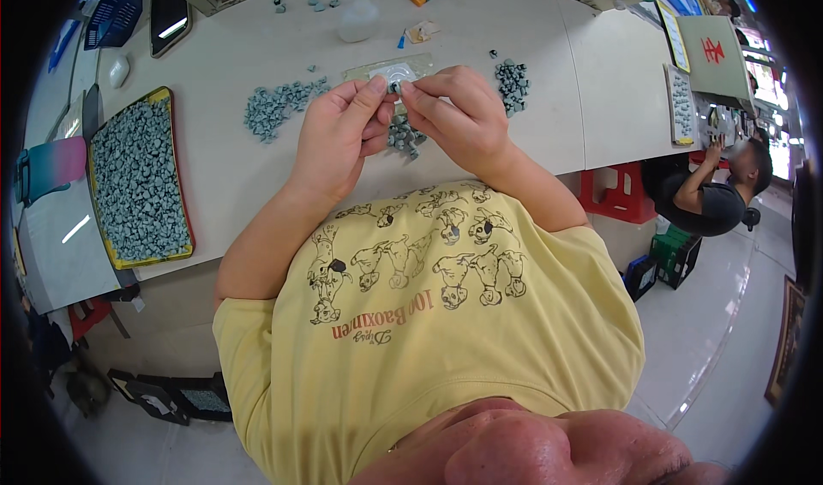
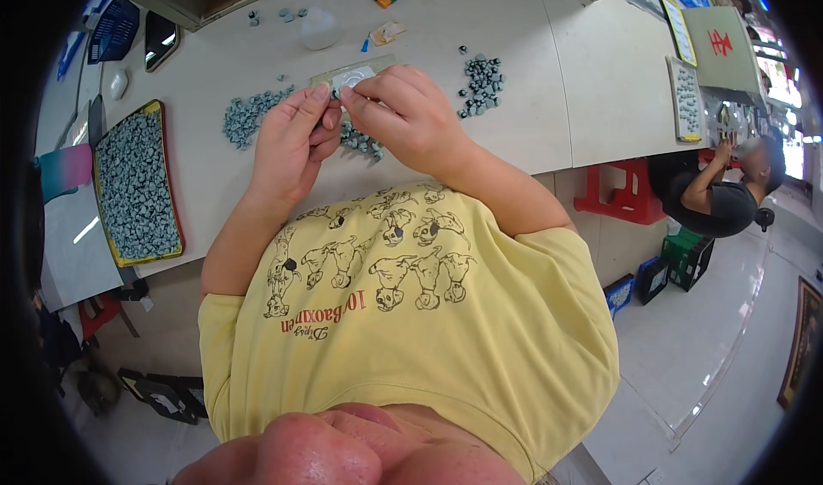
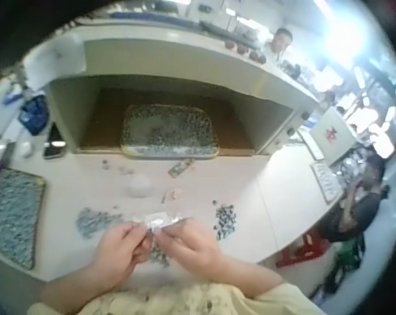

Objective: The person assembles small components by inserting black rings into green plastic pieces by hand and placing the assembled pieces onto the table.

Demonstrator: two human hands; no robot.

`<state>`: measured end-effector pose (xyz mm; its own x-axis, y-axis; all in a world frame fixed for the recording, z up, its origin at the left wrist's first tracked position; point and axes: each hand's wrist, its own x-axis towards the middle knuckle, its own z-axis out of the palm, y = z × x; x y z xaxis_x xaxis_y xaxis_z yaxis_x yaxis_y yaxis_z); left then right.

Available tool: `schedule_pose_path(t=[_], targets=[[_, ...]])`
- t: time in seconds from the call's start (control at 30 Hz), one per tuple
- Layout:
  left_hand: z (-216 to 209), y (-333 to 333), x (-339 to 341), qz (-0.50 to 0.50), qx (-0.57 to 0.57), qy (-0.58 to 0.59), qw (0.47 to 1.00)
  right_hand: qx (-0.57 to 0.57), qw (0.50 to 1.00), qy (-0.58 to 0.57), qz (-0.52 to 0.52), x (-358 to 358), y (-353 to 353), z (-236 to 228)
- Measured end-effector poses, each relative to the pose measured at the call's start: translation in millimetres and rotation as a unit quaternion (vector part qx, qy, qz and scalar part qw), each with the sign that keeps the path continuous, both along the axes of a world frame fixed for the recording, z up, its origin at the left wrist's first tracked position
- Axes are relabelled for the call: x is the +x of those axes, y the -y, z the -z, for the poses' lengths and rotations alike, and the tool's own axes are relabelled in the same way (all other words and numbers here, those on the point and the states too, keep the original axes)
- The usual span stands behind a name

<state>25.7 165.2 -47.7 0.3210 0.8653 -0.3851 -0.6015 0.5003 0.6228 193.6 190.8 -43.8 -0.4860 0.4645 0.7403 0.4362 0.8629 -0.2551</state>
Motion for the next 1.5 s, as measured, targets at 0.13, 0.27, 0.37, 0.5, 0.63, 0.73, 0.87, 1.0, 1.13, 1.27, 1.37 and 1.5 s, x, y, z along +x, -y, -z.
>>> schedule_pose_path(t=[0.13, 0.27, 0.37, 0.5, 0.63, 0.73, 0.87, 1.0, 1.13, 1.27, 1.37, 1.5], targets=[[1, 1, -3, 0.002, 0.003, -0.010, 1.000, -0.006, 1.000, 0.007, -0.022, -2, -2, 2], [2, 8, -3, -0.032, 0.071, -0.085, 0.993, -0.001, 0.999, -0.027, -0.030, -10, -1, 4], [-3, 12, -3, -0.067, 0.130, -0.147, 0.978, -0.039, 0.994, -0.081, -0.056, -14, -1, 4], [-5, 14, -4, -0.079, 0.152, -0.208, 0.963, -0.086, 0.989, -0.118, -0.022, -19, 4, 3], [-2, 14, -5, -0.065, 0.165, -0.204, 0.963, -0.070, 0.991, -0.114, -0.011, -18, 4, 4], [-6, 12, -3, -0.040, 0.118, -0.108, 0.986, -0.057, 0.992, -0.113, 0.003, -14, 2, 5], [-8, 11, 4, -0.032, 0.099, -0.084, 0.991, -0.042, 0.995, -0.090, -0.004, -3, -1, 0], [-7, 7, 3, 0.010, 0.047, 0.001, 0.999, -0.036, 0.997, -0.055, -0.040, 8, -5, -1], [-5, 7, 4, 0.023, 0.044, 0.006, 0.999, -0.005, 0.998, -0.027, -0.052, 13, -5, -2], [-5, 12, 8, 0.001, 0.072, -0.038, 0.997, 0.034, 0.999, -0.020, -0.031, 9, 1, -2], [-8, 16, 12, -0.023, 0.095, -0.096, 0.991, 0.025, 0.998, -0.054, -0.009, 4, 5, 0], [-12, 18, 10, -0.028, 0.132, -0.115, 0.984, -0.046, 0.993, -0.105, -0.022, 6, 5, 3]])
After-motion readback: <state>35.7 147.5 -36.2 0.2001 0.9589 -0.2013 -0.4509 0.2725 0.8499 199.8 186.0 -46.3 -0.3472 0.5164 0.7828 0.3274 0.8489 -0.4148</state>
